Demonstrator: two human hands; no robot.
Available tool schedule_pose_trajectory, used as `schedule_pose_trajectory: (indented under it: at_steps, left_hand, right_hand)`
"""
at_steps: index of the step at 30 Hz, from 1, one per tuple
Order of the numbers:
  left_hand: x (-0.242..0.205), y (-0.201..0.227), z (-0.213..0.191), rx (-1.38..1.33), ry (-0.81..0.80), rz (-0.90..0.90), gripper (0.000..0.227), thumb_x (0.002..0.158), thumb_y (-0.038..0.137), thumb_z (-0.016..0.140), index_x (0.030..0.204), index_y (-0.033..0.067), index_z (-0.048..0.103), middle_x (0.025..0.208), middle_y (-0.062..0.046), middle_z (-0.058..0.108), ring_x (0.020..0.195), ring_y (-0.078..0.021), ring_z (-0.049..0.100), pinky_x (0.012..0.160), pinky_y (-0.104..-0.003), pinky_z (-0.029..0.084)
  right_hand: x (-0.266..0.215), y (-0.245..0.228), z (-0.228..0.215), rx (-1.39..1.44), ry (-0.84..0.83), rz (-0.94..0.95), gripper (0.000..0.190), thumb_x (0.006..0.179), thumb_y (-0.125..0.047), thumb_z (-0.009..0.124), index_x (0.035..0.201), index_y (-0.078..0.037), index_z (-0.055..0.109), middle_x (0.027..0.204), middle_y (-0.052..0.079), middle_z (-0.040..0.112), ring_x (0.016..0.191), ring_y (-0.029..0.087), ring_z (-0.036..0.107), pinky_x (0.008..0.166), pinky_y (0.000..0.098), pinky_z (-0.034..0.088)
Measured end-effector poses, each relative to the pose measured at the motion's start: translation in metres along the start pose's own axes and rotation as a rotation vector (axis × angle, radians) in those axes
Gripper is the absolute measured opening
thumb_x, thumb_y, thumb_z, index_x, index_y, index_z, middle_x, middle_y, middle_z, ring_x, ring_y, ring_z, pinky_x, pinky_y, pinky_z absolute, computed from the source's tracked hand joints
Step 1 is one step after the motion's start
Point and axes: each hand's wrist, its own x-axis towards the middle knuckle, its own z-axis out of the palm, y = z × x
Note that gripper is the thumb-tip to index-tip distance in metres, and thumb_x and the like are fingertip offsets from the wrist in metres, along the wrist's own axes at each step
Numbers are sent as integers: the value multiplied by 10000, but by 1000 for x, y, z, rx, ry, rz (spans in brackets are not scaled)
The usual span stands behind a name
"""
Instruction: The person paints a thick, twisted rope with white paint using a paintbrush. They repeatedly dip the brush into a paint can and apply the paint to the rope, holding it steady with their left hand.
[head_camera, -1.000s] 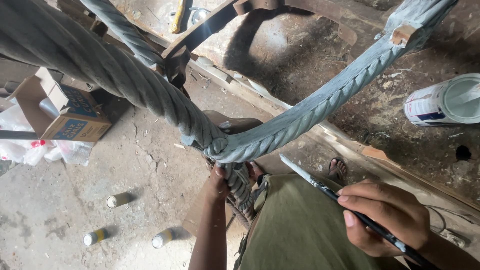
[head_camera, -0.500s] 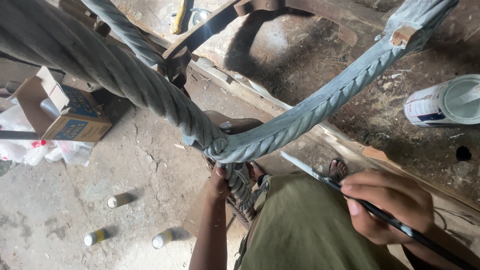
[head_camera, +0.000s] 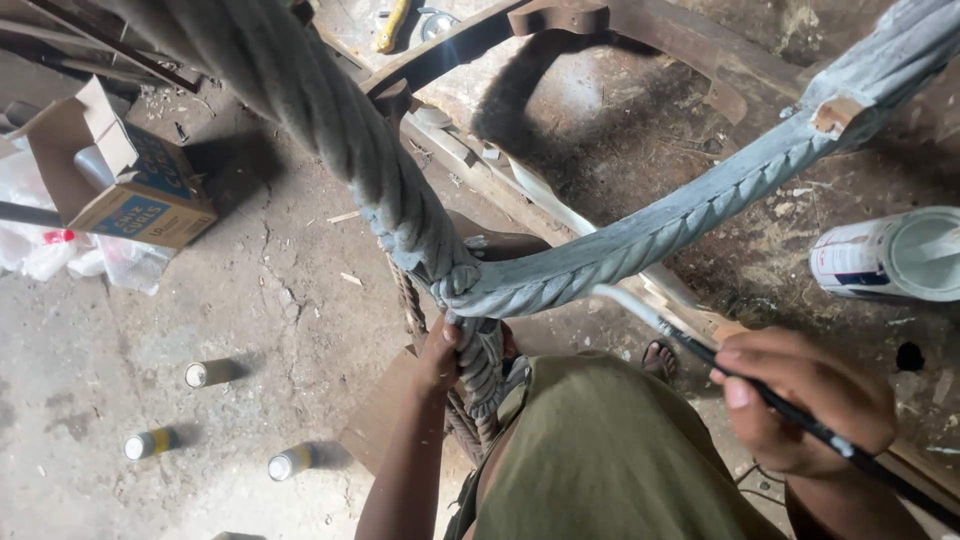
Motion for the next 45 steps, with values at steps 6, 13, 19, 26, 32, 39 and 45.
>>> schedule_pose_trajectory:
  at_steps: [6,13,19,26,32,39,45]
  left_hand:
    - [-1,2,0,-276,-131,-56,612,939,570,682,648,146,350,469,5,347,310,-109,364,264,-281,310]
    - [-1,-1,-5,-270,-162,-31,552,965,551,660,664,171,397,516,26,411,360,-90,397,299,-262,342]
    - [2,6,6,-355,-183,-24,557,956,510,695,665,148,387,498,9,404,329,-104,389,267,-280,349]
    - [5,1,4,-118,-92,-15,955,911,679,680,1334,-145,444,879,-279,674,744,-343,695,652,-436,608]
    - [-3,-13,-3,-189,-27,-24,904,923,616,709,1387,-104,421,486,13,342,330,-99,328,281,-272,362]
    - [-4,-22,-11,-195,-46,-56,808,905,680,676,1040,-113,596,484,1,388,376,-97,357,410,-255,399]
    - [-2,-13,-7,-140,-47,-98,968,844,763,695,1287,-88,562,946,-208,699,825,-285,695,723,-378,579]
  right_hand:
    - [5,-26,-10,-113,69,119,205,909,-61,572,896,132,639,888,319,678,665,296,709,641,331,548]
    - [-16,-16,12,-94,-64,-125,159,862,-168,606,860,-40,700,825,122,738,618,159,727,533,239,618]
    - [-14,-31,-12,-248,-49,38,144,894,-122,634,936,-2,703,932,162,743,756,225,733,722,327,619]
    - [-32,-1,6,-186,28,-135,137,880,-102,608,921,-3,694,901,170,731,718,207,722,643,300,635]
    - [-23,-17,-2,-106,-26,-143,147,870,-75,605,959,19,675,922,182,718,725,226,726,655,293,642]
    - [-26,-11,7,-151,-50,-186,188,889,-111,621,1021,22,643,970,179,706,773,258,710,693,348,600]
    - [-35,-10,-4,-144,-33,-183,183,880,-113,625,1016,7,652,971,184,715,772,241,743,714,318,654]
